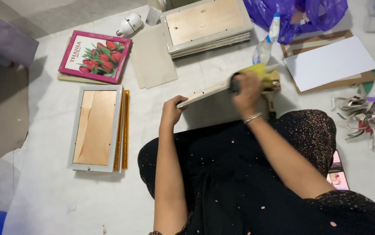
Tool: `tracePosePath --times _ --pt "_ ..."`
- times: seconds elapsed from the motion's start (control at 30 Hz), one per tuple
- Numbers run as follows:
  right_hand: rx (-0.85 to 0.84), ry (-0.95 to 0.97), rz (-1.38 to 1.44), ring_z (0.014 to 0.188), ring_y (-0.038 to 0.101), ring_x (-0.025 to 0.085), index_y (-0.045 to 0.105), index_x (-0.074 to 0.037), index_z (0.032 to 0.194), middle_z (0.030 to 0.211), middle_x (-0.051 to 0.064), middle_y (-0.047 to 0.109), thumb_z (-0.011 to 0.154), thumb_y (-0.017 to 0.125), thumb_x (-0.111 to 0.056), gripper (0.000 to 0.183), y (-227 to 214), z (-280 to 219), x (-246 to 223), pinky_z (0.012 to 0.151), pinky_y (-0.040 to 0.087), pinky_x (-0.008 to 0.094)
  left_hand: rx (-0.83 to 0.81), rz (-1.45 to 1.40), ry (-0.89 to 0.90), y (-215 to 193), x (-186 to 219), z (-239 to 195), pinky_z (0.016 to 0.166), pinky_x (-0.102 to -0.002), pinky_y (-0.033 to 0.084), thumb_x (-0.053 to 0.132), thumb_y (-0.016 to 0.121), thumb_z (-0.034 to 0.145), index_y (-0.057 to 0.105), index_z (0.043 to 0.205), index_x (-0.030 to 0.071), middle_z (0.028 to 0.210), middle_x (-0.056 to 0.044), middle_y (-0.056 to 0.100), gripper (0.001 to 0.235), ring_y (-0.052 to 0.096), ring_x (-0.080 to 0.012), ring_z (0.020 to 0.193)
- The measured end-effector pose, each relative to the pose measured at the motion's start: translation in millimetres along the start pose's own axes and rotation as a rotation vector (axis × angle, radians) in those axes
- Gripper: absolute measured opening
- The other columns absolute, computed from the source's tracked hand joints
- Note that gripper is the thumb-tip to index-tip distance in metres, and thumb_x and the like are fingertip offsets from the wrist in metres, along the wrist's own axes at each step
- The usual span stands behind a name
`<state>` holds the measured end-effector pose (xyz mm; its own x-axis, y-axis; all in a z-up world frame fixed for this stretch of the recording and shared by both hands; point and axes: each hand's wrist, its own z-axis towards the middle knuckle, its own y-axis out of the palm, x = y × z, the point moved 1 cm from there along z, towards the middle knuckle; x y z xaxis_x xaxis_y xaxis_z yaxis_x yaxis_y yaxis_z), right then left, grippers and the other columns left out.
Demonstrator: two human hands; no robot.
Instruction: Wiping down picture frames with a cloth and applying a coating with a brush.
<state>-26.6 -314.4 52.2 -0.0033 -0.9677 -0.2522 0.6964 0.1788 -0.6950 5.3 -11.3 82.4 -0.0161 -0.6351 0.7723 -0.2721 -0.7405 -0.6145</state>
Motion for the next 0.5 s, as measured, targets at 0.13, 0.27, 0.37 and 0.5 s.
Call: tracePosePath --times 0.13,0.27,0.37,0.5 --pt "-0.262 -0.152 0.271 0.134 0.042 0.034 0.059 -0.03 0.126 0.134 0.005 0.052 0.066 0.058 0.003 0.069 39.3 -45.2 -103.5 0.109 0.029 0.057 0.013 0.019 0.008 1.0 -6.7 7.3 0.099 -0.049 0.053 0.01 0.079 0.082 0.077 0.11 0.022 0.101 -0.008 0.078 0.031 0.07 -0.0348 0.108" --pt "-0.236 -0.38 0.042 0.14 0.037 0.029 0.046 -0.043 0.147 0.15 0.004 0.044 0.082 0.063 -0.016 0.072 43.5 -57.1 -157.6 0.11 0.022 0.061 0.022 -0.017 -0.038 -4.3 -13.5 5.6 0.101 -0.051 0.051 0.005 0.068 0.088 0.076 0.116 0.02 0.101 -0.011 0.077 0.033 0.069 -0.0376 0.108" --pt "-0.304 -0.466 0.098 0.139 0.039 0.028 0.049 -0.049 0.143 0.145 0.002 0.05 0.089 0.058 -0.012 0.066 55.7 -51.1 -118.3 0.11 0.021 0.059 0.006 -0.01 0.041 -3.5 -15.4 5.8 0.1 -0.052 0.051 0.003 0.072 0.086 0.076 0.115 0.019 0.102 -0.012 0.077 0.033 0.069 -0.0397 0.109" --pt "-0.428 -0.426 0.033 0.151 0.027 0.028 0.028 -0.055 0.155 0.158 0.002 0.039 0.082 0.062 -0.005 0.094 68.3 -38.9 -5.8 0.113 0.015 0.066 -0.038 -0.103 0.06 -10.7 -1.2 0.5 0.101 -0.05 0.051 0.008 0.079 0.082 0.078 0.112 0.021 0.104 -0.011 0.078 0.033 0.069 -0.0366 0.111"
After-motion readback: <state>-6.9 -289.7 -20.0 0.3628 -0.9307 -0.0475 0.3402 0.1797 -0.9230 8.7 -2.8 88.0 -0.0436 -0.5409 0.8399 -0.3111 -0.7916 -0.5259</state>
